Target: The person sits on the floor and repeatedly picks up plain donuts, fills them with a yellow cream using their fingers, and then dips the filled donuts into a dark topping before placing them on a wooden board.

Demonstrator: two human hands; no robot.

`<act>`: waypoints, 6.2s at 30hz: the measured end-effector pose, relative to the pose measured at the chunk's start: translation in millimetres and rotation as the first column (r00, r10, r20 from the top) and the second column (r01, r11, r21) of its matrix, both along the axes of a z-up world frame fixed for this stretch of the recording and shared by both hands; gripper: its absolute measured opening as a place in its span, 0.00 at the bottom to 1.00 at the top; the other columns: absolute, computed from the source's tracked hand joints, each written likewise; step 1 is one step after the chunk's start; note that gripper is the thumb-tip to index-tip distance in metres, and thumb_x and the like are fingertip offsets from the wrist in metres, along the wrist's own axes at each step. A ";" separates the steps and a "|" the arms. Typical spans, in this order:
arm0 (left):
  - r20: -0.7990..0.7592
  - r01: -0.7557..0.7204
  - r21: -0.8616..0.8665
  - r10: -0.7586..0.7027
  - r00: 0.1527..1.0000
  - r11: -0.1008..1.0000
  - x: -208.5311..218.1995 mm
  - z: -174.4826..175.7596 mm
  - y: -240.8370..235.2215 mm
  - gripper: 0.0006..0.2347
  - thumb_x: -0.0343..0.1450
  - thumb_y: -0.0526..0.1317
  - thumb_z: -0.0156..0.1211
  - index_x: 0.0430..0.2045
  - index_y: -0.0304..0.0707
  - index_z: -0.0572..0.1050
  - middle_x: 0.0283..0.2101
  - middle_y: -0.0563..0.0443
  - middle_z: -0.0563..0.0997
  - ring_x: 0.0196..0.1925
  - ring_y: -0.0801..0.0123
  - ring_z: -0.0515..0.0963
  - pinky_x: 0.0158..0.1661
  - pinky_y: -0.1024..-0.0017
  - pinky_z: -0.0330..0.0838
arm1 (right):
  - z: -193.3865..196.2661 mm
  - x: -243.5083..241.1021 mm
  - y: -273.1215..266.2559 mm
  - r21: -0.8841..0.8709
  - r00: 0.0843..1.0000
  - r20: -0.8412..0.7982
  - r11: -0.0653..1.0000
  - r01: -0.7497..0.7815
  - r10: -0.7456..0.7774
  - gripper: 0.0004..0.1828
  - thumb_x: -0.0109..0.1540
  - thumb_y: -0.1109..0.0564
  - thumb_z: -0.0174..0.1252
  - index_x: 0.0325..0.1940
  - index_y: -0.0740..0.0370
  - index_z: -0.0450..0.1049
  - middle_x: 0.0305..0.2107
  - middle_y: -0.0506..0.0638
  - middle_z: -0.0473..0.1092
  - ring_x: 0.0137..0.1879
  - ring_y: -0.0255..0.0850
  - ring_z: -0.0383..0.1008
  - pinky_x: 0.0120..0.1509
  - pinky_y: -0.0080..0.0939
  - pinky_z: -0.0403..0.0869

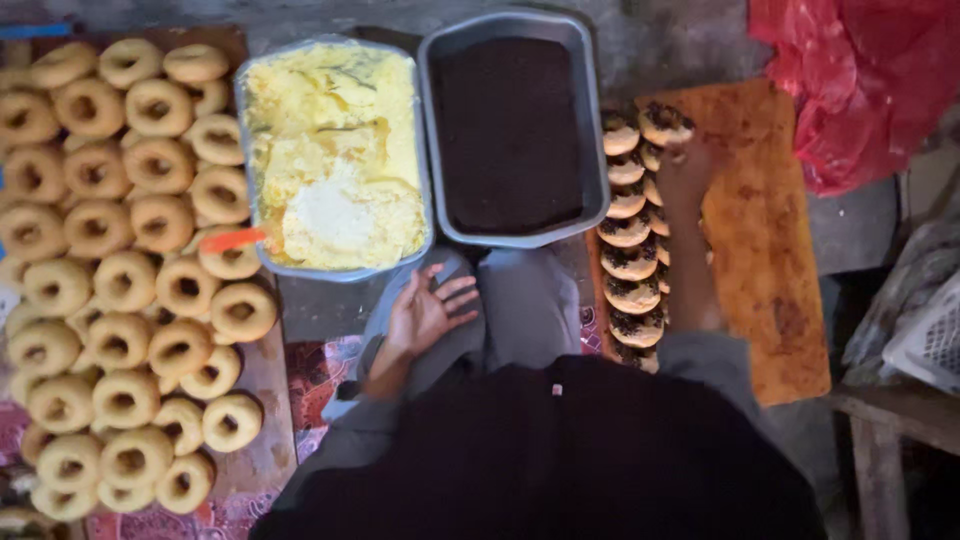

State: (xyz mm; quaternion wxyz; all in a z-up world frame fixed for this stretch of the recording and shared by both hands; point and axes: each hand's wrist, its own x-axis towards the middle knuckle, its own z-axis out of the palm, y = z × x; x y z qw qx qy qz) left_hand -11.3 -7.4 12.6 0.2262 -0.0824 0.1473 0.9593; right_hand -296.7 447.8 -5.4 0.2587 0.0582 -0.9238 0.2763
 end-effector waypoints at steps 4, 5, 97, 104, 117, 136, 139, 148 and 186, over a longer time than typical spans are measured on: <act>-0.026 -0.292 -0.276 0.296 0.955 0.916 34.1 -31.2 -11.8 0.15 0.76 0.52 0.52 0.50 0.47 0.69 0.55 0.39 0.77 0.56 0.49 0.78 0.56 0.49 0.73 | 27.7 112.6 -96.0 -0.591 0.890 0.412 0.801 0.097 0.196 0.06 0.67 0.60 0.57 0.46 0.61 0.78 0.24 0.44 0.68 0.27 0.31 0.67 0.31 0.34 0.67; -0.026 -0.379 -0.392 0.402 0.915 0.838 44.2 -41.6 -24.4 0.14 0.76 0.51 0.54 0.47 0.44 0.71 0.51 0.41 0.79 0.52 0.52 0.81 0.54 0.52 0.76 | 34.8 138.9 -119.3 -0.672 0.872 0.409 0.735 0.089 0.268 0.10 0.66 0.60 0.56 0.49 0.59 0.80 0.21 0.42 0.65 0.25 0.28 0.65 0.28 0.30 0.65; 0.167 -0.710 -0.013 0.702 0.692 0.704 70.5 -19.2 -91.9 0.22 0.76 0.46 0.40 0.59 0.27 0.69 0.55 0.38 0.78 0.56 0.54 0.80 0.57 0.56 0.77 | 79.5 163.0 -423.5 -0.041 0.590 0.202 0.609 -0.792 0.781 0.16 0.61 0.64 0.66 0.51 0.52 0.84 0.44 0.48 0.76 0.54 0.48 0.75 0.61 0.48 0.74; 0.062 -0.703 0.003 0.701 0.710 0.712 63.4 -34.3 -98.1 0.22 0.80 0.48 0.44 0.60 0.28 0.71 0.53 0.38 0.79 0.53 0.53 0.80 0.52 0.56 0.74 | 90.6 224.4 -421.8 -0.115 0.156 0.069 0.163 -0.980 0.985 0.18 0.52 0.62 0.69 0.47 0.55 0.83 0.39 0.52 0.76 0.52 0.54 0.75 0.59 0.55 0.70; 0.177 -0.650 -0.101 0.657 0.733 0.753 69.8 3.4 -93.7 0.27 0.78 0.58 0.43 0.59 0.32 0.70 0.55 0.41 0.79 0.56 0.56 0.79 0.55 0.58 0.76 | 109.8 243.3 -396.2 -0.160 0.254 0.174 0.282 -0.946 0.951 0.24 0.56 0.61 0.69 0.57 0.60 0.78 0.48 0.55 0.75 0.56 0.55 0.73 0.62 0.51 0.70; -0.365 -0.624 -0.433 0.506 0.781 0.650 66.4 101.9 -41.7 0.27 0.80 0.53 0.37 0.69 0.31 0.57 0.68 0.39 0.66 0.70 0.54 0.68 0.67 0.59 0.64 | 169.6 293.9 -358.2 -0.579 0.619 0.036 0.521 -0.627 0.785 0.19 0.61 0.60 0.68 0.56 0.60 0.75 0.46 0.55 0.74 0.52 0.45 0.76 0.56 0.42 0.75; -0.213 -0.584 -0.207 0.546 0.810 0.785 66.1 92.1 -40.8 0.26 0.80 0.52 0.37 0.70 0.32 0.58 0.69 0.41 0.67 0.70 0.57 0.68 0.68 0.58 0.63 | 185.1 291.4 -346.2 -0.240 0.654 0.025 0.639 -0.730 0.756 0.19 0.57 0.59 0.71 0.52 0.60 0.80 0.46 0.55 0.75 0.52 0.48 0.77 0.55 0.40 0.75; -0.164 -0.608 -0.107 0.589 0.791 0.787 60.2 91.0 -42.0 0.25 0.80 0.52 0.40 0.66 0.30 0.62 0.65 0.39 0.72 0.67 0.53 0.72 0.68 0.55 0.64 | 224.3 276.2 -326.3 -0.175 0.422 0.106 0.434 -0.884 0.901 0.20 0.56 0.56 0.73 0.52 0.52 0.83 0.43 0.46 0.75 0.52 0.41 0.76 0.59 0.43 0.73; 0.106 -0.344 -0.180 0.365 0.925 0.922 41.3 -83.2 18.7 0.26 0.80 0.54 0.37 0.62 0.28 0.67 0.60 0.39 0.76 0.63 0.54 0.75 0.65 0.56 0.67 | 19.3 57.9 -241.2 -0.586 0.717 0.603 0.804 0.102 0.349 0.19 0.60 0.51 0.58 0.53 0.60 0.80 0.39 0.54 0.79 0.47 0.54 0.79 0.55 0.58 0.77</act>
